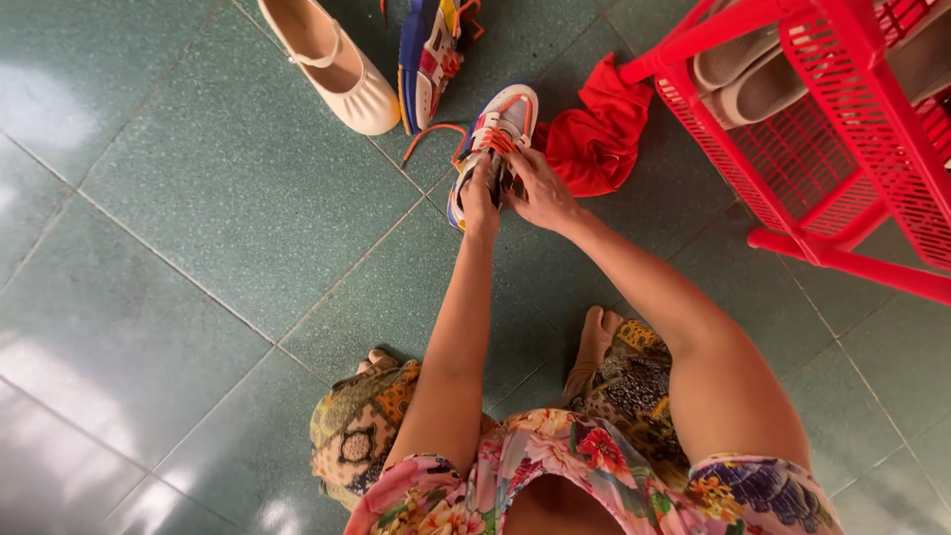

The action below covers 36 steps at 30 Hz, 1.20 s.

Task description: Cleaning several pairs of shoes using a cloth.

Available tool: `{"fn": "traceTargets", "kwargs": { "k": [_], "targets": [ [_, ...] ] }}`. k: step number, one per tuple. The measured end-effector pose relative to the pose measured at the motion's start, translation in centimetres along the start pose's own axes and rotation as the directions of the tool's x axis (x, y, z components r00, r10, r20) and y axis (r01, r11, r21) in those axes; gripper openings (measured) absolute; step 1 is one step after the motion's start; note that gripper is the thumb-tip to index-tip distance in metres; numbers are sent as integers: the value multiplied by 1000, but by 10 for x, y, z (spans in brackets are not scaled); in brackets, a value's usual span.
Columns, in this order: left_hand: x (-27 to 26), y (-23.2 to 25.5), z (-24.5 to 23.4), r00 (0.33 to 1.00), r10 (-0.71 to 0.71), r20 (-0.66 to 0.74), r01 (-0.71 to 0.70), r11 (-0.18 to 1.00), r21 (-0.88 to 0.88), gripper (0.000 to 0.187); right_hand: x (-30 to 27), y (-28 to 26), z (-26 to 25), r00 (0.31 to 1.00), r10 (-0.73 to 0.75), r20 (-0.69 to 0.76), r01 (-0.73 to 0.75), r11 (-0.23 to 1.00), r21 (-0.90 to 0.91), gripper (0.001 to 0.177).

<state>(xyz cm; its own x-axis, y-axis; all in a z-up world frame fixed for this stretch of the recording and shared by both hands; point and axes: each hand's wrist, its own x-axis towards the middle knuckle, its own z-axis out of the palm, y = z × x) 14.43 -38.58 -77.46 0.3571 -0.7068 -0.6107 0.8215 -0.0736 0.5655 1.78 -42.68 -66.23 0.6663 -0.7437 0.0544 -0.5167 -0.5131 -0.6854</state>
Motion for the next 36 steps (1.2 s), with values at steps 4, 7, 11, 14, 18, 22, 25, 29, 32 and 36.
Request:
{"fn": "traceTargets", "kwargs": {
  "k": [4,7,11,14,18,22,25,29,32,36],
  "targets": [
    [-18,31,11,987,-88,131,103,987,-119,42,-8,-1,7,999,-2,-36,3,1000,28,71],
    [-23,40,10,966,-203,161,241,934,-264,50,-4,-16,3,995,23,-95,-18,998,56,59],
    [-36,46,15,943,-173,285,268,901,-342,41,3,-27,-6,980,99,-171,-79,990,118,56],
    [-41,44,20,947,-116,301,232,891,-389,37,3,-37,-17,973,133,-188,-100,980,173,60],
    [-56,65,37,949,-41,313,163,912,-376,36,1,-41,-25,976,100,-196,-62,980,191,61],
    [-74,69,56,947,-45,319,189,881,-434,36,5,-40,-45,973,86,-214,-40,977,210,59],
    [-82,74,67,925,108,365,55,910,-410,32,8,-52,-61,978,122,-167,-60,941,334,57],
    [-88,76,67,939,94,330,33,932,-361,35,10,-62,-63,976,220,0,-180,800,573,61],
    [-94,73,64,938,115,327,2,941,-338,35,5,-62,-63,985,171,-22,-130,819,558,61],
    [-100,75,66,942,121,314,4,929,-370,32,4,-58,-65,990,84,-114,-27,901,432,53]
  ]
}}
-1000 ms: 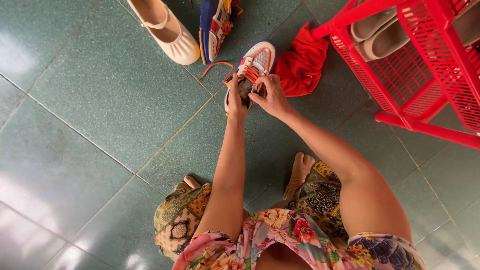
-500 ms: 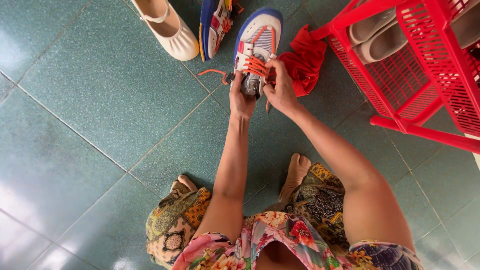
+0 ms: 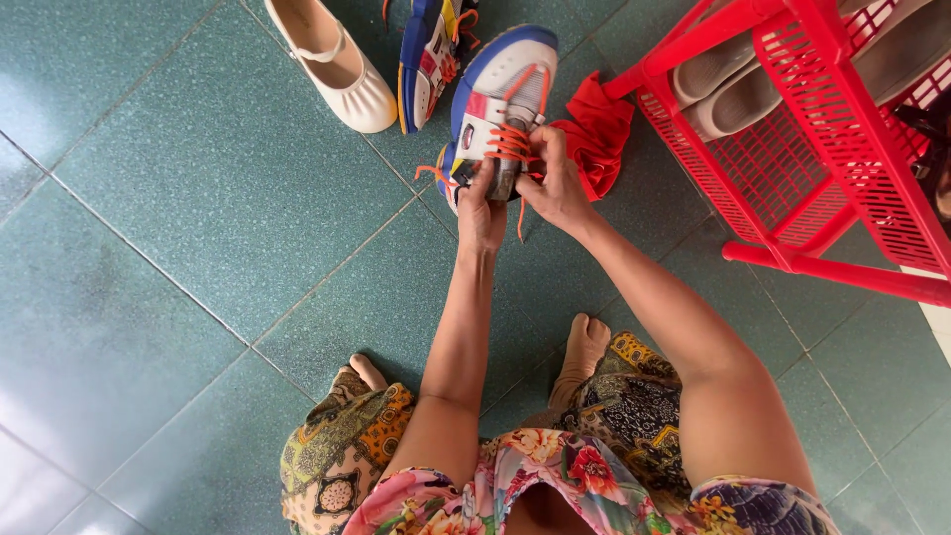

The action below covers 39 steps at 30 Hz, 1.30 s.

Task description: Cleaning several pairs of shoes using a cloth.

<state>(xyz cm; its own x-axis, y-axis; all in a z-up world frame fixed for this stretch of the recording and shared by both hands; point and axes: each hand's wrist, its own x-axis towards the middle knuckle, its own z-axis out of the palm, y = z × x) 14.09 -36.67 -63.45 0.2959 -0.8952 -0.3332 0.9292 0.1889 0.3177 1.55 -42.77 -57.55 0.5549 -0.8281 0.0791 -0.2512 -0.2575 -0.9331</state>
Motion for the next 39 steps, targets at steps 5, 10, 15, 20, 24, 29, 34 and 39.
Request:
{"fn": "traceTargets", "kwargs": {
  "k": [5,10,15,20,24,29,34,39],
  "targets": [
    [5,-12,-26,1000,0,25,1,999,-36,27,5,-11,2,998,-21,-53,16,995,-96,45],
    [-4,7,-9,994,-94,50,103,972,-209,31,2,-13,9,997,9,-70,-18,991,-132,43],
    [1,-1,-30,998,-41,42,35,993,117,42,-4,-28,8,994,-103,-26,92,963,-254,50],
    [-3,13,-17,986,14,168,-18,1000,25,45,-2,-46,7,998,14,56,-5,988,-157,50],
    [-16,33,19,987,21,159,13,977,-213,51,4,-36,-1,994,-13,113,27,992,-122,45],
    [-16,39,23,992,-48,114,74,967,-243,55,2,-48,-2,993,-64,104,76,991,-113,45],
    [-12,31,5,988,-84,126,115,958,-264,59,4,-44,-5,992,34,118,-19,992,-126,49],
    [-15,28,5,982,-168,86,167,986,19,51,12,-24,-16,988,-55,144,66,995,-76,48]
  ]
}}
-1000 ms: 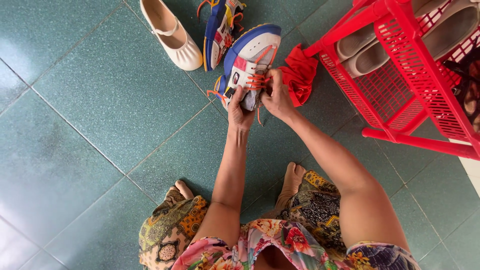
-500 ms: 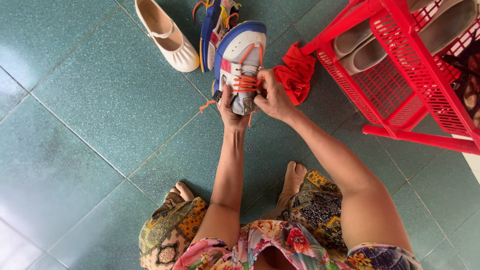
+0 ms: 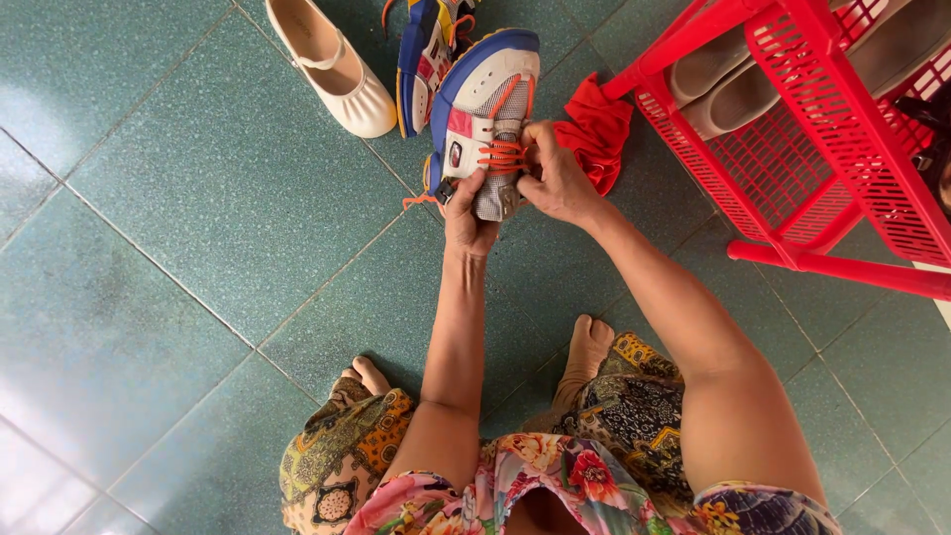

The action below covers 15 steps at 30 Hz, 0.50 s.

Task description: Cleaning several pairs of shoes using a cloth.

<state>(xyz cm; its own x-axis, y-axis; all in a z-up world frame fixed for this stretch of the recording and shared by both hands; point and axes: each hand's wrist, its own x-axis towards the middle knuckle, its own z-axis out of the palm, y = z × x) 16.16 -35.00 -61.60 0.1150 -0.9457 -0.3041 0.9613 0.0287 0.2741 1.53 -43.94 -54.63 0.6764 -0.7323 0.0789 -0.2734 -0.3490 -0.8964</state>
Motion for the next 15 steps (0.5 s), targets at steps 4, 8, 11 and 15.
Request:
{"fn": "traceTargets", "kwargs": {
  "k": [4,8,11,15],
  "targets": [
    [12,-5,-11,996,69,-48,-74,990,-117,49,2,-5,-2,1000,26,13,-26,1000,-16,47],
    [13,11,-15,993,86,-86,-102,972,-213,46,1,54,-17,980,191,51,-193,980,40,48],
    [10,17,-10,984,136,-113,-152,978,-143,47,-19,137,-32,982,179,-54,-186,961,-204,60],
    [1,17,-5,982,154,-111,-160,986,-43,50,-57,218,-27,986,162,-27,-139,737,-662,95]
  ]
}}
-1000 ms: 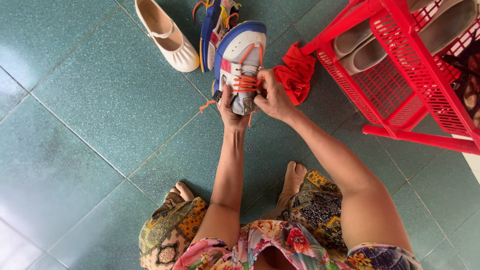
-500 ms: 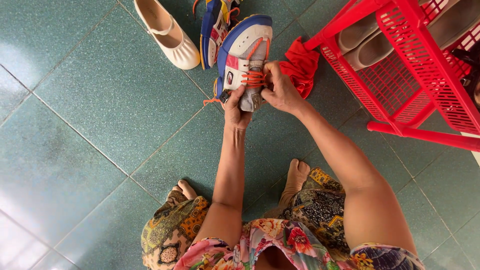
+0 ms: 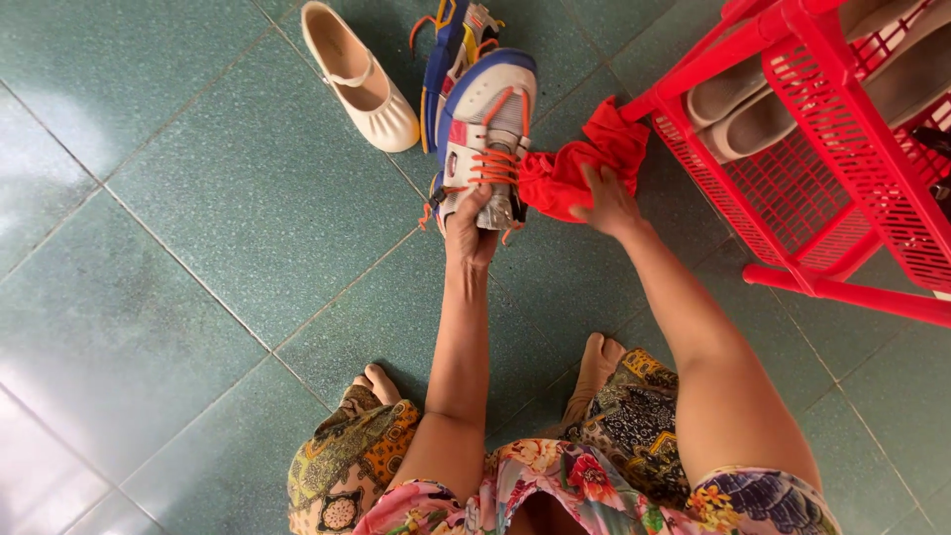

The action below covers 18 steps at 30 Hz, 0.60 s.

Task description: Cleaning several pairs of shoes using a cloth.

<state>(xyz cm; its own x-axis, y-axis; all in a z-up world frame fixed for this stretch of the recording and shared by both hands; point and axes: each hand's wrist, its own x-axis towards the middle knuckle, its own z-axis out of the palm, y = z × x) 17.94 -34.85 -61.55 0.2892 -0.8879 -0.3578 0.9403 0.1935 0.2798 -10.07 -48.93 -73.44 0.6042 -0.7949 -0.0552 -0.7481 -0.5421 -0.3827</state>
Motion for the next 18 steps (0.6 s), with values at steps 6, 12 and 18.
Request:
{"fn": "traceTargets", "kwargs": {
  "k": [6,12,18],
  "targets": [
    [-17,0,18,992,28,121,-40,994,97,50,-16,-17,10,945,189,267,-138,970,-199,94],
    [-18,0,19,992,10,127,-24,994,106,50,-16,41,47,947,254,195,-216,956,-197,30],
    [-13,6,15,987,75,144,-107,967,231,39,33,-49,-92,955,254,-150,-186,913,363,23]
  ]
}}
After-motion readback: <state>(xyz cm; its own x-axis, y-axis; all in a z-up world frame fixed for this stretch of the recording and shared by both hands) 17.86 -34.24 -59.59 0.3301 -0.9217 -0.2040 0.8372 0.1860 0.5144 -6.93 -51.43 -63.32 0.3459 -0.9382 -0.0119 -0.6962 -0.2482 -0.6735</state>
